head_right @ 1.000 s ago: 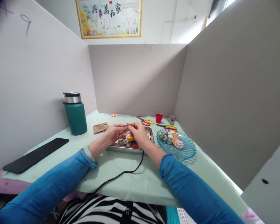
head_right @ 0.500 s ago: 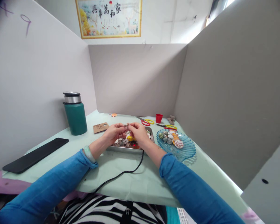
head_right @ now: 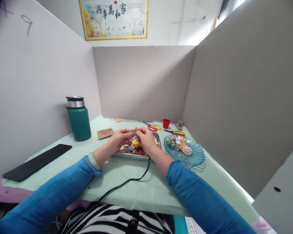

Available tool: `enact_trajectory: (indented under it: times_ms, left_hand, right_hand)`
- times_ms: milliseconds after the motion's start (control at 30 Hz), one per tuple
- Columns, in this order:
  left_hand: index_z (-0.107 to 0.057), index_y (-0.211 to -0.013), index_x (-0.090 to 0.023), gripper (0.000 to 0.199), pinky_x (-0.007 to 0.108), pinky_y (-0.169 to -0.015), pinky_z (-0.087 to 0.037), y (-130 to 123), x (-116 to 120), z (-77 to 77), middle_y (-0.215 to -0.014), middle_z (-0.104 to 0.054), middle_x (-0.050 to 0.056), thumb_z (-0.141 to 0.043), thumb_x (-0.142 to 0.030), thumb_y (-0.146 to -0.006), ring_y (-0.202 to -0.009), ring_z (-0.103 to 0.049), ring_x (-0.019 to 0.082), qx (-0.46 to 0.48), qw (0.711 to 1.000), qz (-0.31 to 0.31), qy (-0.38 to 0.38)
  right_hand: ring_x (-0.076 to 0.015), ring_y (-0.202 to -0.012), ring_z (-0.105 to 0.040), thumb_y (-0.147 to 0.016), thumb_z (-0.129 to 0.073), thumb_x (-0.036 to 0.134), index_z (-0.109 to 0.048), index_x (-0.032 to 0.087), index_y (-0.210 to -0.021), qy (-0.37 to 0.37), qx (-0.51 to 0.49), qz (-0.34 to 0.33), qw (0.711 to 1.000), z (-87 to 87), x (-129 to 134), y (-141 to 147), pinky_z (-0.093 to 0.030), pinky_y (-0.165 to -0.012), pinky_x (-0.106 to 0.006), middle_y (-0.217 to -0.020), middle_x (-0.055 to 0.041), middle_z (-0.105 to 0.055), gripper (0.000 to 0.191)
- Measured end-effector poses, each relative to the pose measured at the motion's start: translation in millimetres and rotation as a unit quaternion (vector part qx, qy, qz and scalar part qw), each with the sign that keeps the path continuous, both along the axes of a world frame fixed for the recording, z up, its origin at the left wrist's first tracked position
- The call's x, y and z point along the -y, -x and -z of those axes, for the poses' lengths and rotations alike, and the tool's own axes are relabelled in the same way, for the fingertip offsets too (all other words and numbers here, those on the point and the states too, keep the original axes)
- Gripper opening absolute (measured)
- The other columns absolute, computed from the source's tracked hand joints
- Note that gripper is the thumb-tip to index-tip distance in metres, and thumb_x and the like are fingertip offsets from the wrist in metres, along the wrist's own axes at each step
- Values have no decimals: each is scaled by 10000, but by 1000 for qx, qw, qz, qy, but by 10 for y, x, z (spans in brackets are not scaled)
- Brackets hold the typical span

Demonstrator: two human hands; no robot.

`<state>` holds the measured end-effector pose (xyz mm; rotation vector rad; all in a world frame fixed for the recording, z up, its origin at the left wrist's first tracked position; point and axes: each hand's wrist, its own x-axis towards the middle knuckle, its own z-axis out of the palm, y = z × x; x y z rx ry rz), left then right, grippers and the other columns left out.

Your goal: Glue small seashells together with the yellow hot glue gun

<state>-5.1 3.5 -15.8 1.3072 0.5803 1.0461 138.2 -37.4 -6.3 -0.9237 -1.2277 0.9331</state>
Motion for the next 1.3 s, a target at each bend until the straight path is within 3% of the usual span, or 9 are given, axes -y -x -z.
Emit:
enact_trajectory:
  times_ms: [767,1133,1300]
  left_hand:
    - [-606,-777,-111,291,240,-555,-474,-8,-14,23,-660,-600,17,-785,-279,-621,-534,-574,97,-8,1000,-20,-18]
    - [-624,-804,-107,287,224,-520,-468,-13,26,-18,-688,-622,33,-777,-281,-633,-500,-571,88,-34,999,-21,-7]
    - [-597,-812,-113,268,255,-530,-495,-8,-2,-3,-773,-642,59,-749,-277,-663,-508,-575,98,-1,999,-46,0]
  right_hand:
    - [-85,-454,-414,-662,-630,336,-557,178,-681,9,26,-2,1000,-34,47,12,-306,-455,-217,-481,56,-484,175]
    - [-103,-466,-426,-728,-579,335,-548,192,-700,-67,101,77,990,32,-20,-13,-346,-488,-235,-510,53,-488,149]
    - [-136,-562,-501,-767,-541,359,-572,188,-714,-115,178,148,966,47,-43,-48,-383,-559,-257,-613,16,-565,182]
